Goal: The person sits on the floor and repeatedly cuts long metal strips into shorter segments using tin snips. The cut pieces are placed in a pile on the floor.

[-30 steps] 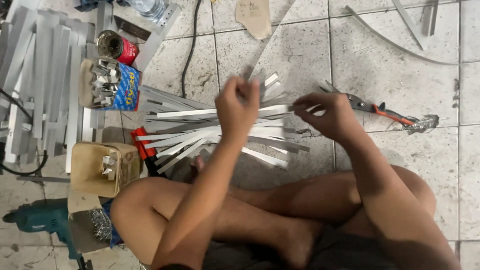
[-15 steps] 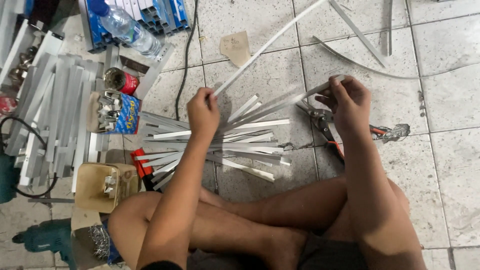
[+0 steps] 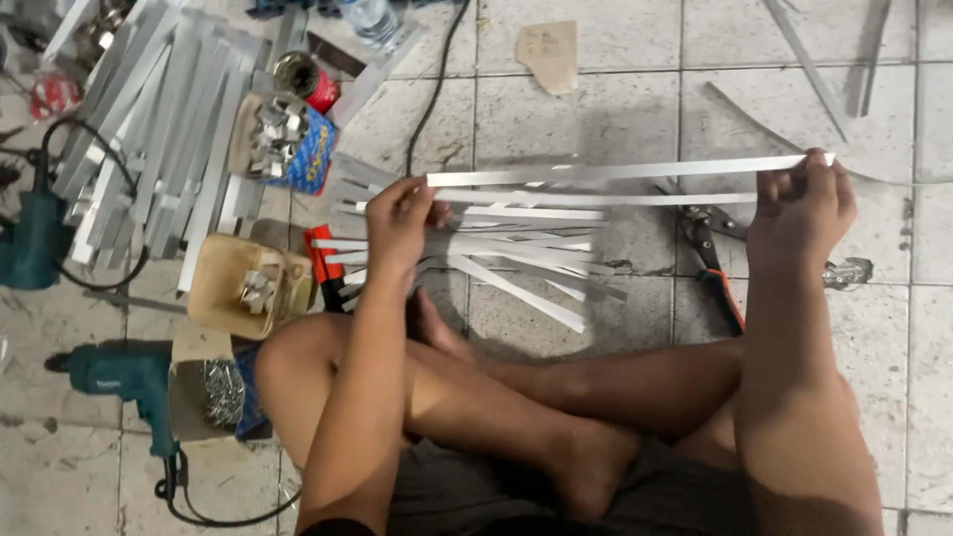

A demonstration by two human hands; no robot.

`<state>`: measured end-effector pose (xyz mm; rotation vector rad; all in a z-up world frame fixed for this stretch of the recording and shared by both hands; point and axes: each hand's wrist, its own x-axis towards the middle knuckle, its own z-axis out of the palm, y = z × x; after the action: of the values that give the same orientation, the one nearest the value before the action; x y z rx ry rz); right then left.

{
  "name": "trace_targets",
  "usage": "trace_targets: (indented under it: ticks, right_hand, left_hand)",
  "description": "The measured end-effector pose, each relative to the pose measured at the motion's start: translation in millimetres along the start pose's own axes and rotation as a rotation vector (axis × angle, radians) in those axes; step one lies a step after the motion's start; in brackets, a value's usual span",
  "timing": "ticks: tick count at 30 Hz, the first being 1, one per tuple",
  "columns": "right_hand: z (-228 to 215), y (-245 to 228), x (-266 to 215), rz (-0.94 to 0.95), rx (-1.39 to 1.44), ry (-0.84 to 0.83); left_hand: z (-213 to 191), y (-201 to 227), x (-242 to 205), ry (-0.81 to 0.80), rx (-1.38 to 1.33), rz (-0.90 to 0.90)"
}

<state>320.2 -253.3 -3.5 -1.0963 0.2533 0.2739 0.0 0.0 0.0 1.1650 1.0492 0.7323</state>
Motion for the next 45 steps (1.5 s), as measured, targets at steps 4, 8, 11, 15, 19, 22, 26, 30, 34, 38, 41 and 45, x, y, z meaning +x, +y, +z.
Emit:
trace_targets:
  ticks: [4, 8, 11, 15, 19, 22, 26, 30, 34, 38, 41, 45]
  right_hand:
    - [-6.4, 30.3, 11.9, -0.028, 0.048, 0.0]
    - [-2.4, 37.0, 8.9, -0.035, 0.014, -0.024]
    - [-4.8, 41.1, 11.5, -0.005, -0.008, 0.009]
    - [-6.9, 37.5, 12.9, -0.007, -0.002, 0.025]
    - [-5.0, 33.0, 18.7, 0.033, 0.065, 0.118]
    - [-7.6, 34.8, 26.8, 0.023, 0.111, 0.132]
    - [-16.1, 40.3, 38.2, -0.025, 0.15, 0.085]
    - [-8.1, 33.3, 22.0, 0.014, 0.058, 0.024]
    - [-11.3, 39.7, 26.1, -0.008, 0.044, 0.019]
    - [-11.5, 42.8, 25.4, -0.026, -0.065, -0.015]
    - [-10.3, 42.2, 22.0, -0.032, -0.078, -0.035]
    - [-10.6, 42.9, 21.7, -0.041, -0.091, -0.034]
  left_hand:
    - [2.0, -13.5, 9.8, -0.046, -0.184, -0.083]
    - [2.4, -16.6, 9.0, -0.078, -0.225, -0.06]
    - [3.5, -33.0, 16.0, -0.09, -0.273, -0.033]
    - [3.4, -51.9, 27.6, -0.082, -0.22, 0.075]
    - [9.1, -43.7, 26.3, 0.013, -0.229, 0.044]
    - [12.4, -43.9, 26.3, 0.05, -0.221, 0.022]
    - [15.5, -39.9, 22.5, 0.084, -0.239, -0.033]
    - [17.8, -36.4, 20.6, 0.108, -0.26, -0.045]
    - [19.2, -33.3, 20.7, 0.122, -0.273, -0.069]
    - [18.5, -27.8, 17.1, 0.119, -0.271, -0.075]
    - [19.2, -24.1, 16.8, 0.123, -0.282, -0.081]
    - [20.2, -22.0, 16.1, 0.134, -0.323, -0.079]
